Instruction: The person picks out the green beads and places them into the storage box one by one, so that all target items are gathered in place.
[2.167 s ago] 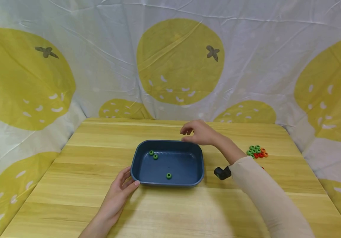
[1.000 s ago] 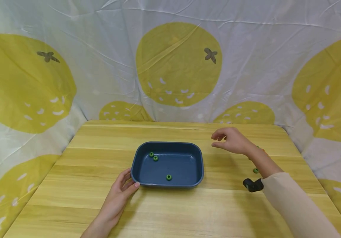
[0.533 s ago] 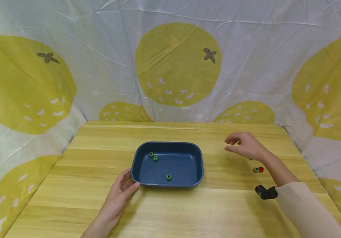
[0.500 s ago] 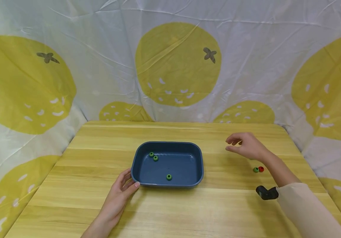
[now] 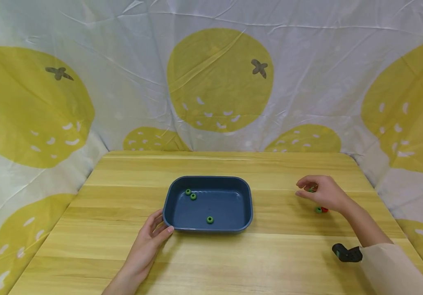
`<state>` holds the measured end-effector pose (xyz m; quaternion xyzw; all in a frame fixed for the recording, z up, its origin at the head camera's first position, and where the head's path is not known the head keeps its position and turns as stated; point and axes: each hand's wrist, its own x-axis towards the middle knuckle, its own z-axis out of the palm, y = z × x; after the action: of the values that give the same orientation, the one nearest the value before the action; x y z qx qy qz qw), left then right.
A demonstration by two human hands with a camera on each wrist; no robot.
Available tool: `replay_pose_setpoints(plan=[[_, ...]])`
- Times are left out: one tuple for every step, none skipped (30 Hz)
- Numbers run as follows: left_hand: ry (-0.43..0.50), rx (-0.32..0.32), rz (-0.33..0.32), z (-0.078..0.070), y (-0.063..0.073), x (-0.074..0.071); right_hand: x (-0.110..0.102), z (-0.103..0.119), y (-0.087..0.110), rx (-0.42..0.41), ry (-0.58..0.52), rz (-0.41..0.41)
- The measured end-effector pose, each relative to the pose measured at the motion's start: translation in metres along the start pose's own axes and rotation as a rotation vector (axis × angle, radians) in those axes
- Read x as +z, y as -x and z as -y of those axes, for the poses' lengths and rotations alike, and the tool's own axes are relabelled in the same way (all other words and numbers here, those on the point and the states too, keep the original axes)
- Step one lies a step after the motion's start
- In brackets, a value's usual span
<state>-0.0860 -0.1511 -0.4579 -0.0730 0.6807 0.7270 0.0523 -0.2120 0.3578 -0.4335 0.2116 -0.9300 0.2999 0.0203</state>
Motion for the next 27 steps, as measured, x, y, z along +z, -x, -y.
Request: replay_pose_setpoints(plan=[[0.000, 0.000, 0.001, 0.000, 0.000, 0.000, 0.000, -0.001, 0.003, 0.008, 0.001, -0.004], [0.000, 0.000, 0.001, 0.000, 0.000, 0.000, 0.000, -0.003, 0.006, 0.016, 0.002, -0.006], [0.000, 0.000, 0.002, 0.000, 0.000, 0.000, -0.001, -0.005, 0.010, 0.027, 0.000, -0.005], [0.000, 0.000, 0.002, 0.000, 0.000, 0.000, -0.001, -0.007, 0.012, 0.038, -0.005, -0.005], [0.000, 0.000, 0.003, 0.000, 0.000, 0.000, -0.001, -0.009, 0.015, 0.046, -0.008, -0.006], [0.000, -0.001, 0.002, 0.000, 0.000, 0.000, -0.001, -0.011, 0.017, 0.054, -0.011, -0.005], [-0.001, -0.002, 0.002, 0.000, 0.000, 0.000, -0.001, -0.012, 0.019, 0.065, -0.014, -0.003], [-0.002, -0.002, 0.001, 0.000, 0.000, 0.000, -0.001, -0.014, 0.021, 0.072, -0.015, -0.004], [-0.001, -0.003, 0.001, 0.000, 0.000, 0.000, -0.002, -0.016, 0.023, 0.075, -0.015, -0.006], [0.000, -0.003, 0.001, 0.000, 0.000, 0.000, -0.001, -0.017, 0.025, 0.074, -0.013, -0.011], [0.001, -0.003, 0.001, 0.000, 0.000, 0.000, -0.001, -0.019, 0.026, 0.072, -0.010, -0.015], [0.001, -0.002, 0.001, 0.000, 0.000, 0.000, -0.001, -0.020, 0.028, 0.068, -0.006, -0.019], [0.001, -0.002, 0.001, 0.000, 0.000, 0.000, -0.001, -0.021, 0.030, 0.065, -0.003, -0.022], [0.000, -0.001, 0.000, 0.000, 0.000, 0.000, -0.001, -0.022, 0.032, 0.063, -0.003, -0.023], [0.000, 0.000, 0.000, 0.000, 0.000, 0.000, -0.001, -0.023, 0.033, 0.066, -0.007, -0.020], [-0.001, 0.000, -0.001, 0.000, 0.000, 0.000, -0.001, -0.024, 0.035, 0.072, -0.014, -0.013], [-0.002, 0.000, -0.001, 0.000, 0.000, 0.000, -0.001, -0.025, 0.036, 0.077, -0.021, -0.004], [-0.003, 0.001, -0.001, 0.000, 0.000, 0.000, -0.001, -0.026, 0.038, 0.085, -0.026, 0.003], [-0.003, 0.001, 0.000, 0.000, 0.000, 0.000, -0.001, -0.028, 0.039, 0.094, -0.028, 0.009], [-0.003, 0.001, 0.001, 0.000, 0.000, 0.000, -0.001, -0.029, 0.040, 0.101, -0.030, 0.017], [-0.003, 0.001, 0.002, 0.000, 0.000, 0.000, -0.001, -0.031, 0.042, 0.103, -0.029, 0.021], [-0.004, 0.001, 0.002, 0.000, 0.000, -0.001, -0.001, -0.032, 0.043, 0.100, -0.027, 0.025], [-0.003, 0.001, 0.003, 0.000, 0.000, -0.001, 0.000, -0.034, 0.044, 0.099, -0.024, 0.025], [-0.003, 0.001, 0.004, 0.000, 0.000, -0.001, 0.000, -0.036, 0.045, 0.099, -0.026, 0.025], [-0.003, 0.001, 0.004, 0.000, 0.000, -0.001, 0.000, -0.038, 0.047, 0.099, -0.031, 0.027], [-0.004, 0.001, 0.003, 0.000, 0.000, -0.001, 0.000, -0.040, 0.048, 0.098, -0.039, 0.030], [-0.004, 0.002, 0.003, 0.000, 0.000, -0.001, 0.000, -0.042, 0.049, 0.099, -0.049, 0.030]])
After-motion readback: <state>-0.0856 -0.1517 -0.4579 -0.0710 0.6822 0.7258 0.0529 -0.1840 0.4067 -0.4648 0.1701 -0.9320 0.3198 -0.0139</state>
